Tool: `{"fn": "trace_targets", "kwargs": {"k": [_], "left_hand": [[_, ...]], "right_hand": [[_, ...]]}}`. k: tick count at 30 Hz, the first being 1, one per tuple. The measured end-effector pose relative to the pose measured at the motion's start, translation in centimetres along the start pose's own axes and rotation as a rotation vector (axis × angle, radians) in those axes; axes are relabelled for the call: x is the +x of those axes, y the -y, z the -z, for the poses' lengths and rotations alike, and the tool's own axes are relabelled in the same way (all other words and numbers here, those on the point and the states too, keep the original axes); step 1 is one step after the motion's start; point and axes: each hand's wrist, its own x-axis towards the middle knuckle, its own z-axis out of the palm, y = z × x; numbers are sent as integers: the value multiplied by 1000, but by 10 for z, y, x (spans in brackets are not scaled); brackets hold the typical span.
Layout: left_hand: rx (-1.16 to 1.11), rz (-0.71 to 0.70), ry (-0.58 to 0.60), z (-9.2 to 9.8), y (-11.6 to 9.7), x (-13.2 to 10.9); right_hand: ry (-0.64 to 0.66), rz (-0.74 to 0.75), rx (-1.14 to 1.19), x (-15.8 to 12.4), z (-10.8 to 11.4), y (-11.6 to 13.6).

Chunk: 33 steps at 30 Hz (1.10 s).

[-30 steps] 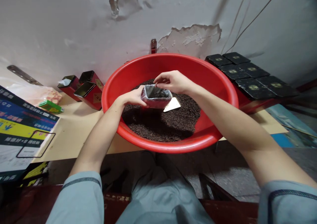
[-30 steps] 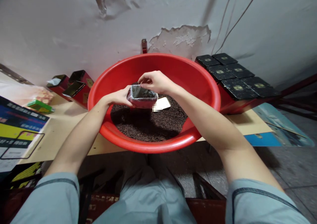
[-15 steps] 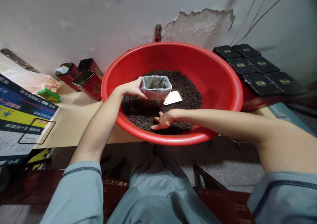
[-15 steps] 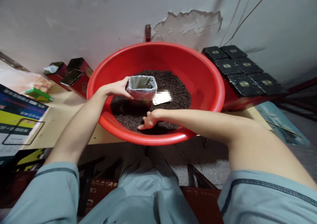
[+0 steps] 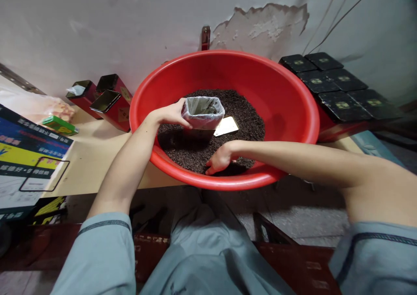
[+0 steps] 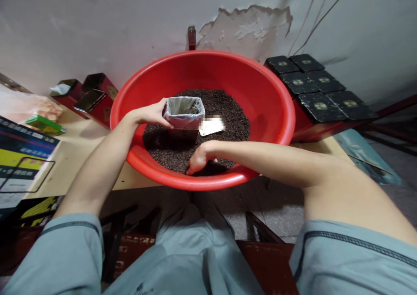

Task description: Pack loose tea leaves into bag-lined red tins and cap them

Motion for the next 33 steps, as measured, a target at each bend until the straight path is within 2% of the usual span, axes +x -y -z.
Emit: {"fn": "trace_targets", "kwargs": {"k": [2, 7, 11, 14, 20, 24, 27, 30, 33], "left_hand": [[12, 19, -1, 0, -1, 0], [30, 22, 6, 0, -5, -2], [13, 37, -3, 1, -5, -2], [10, 45, -7, -1, -7, -3], [40, 106, -3, -5, -20, -4], [94, 130, 1, -6, -27, -5], [117, 83, 2, -7, -30, -6], [131, 58, 10, -9, -37, -6], [184, 90, 18, -11, -45, -6]], "right_hand": [[14, -23, -68, -1, -3, 8], [-112, 62, -157, -7, -3, 25], [-148, 161, -73, -8, 9, 22], [-229, 197, 43, -11, 22, 17], [-404, 225, 316, -48, 58, 10], [-624, 272, 528, -78, 78, 0], [-891, 235, 510, -87, 86, -10], [-1194, 187, 360, -79, 89, -19], [-1349, 235, 189, -58, 91, -25]]}}
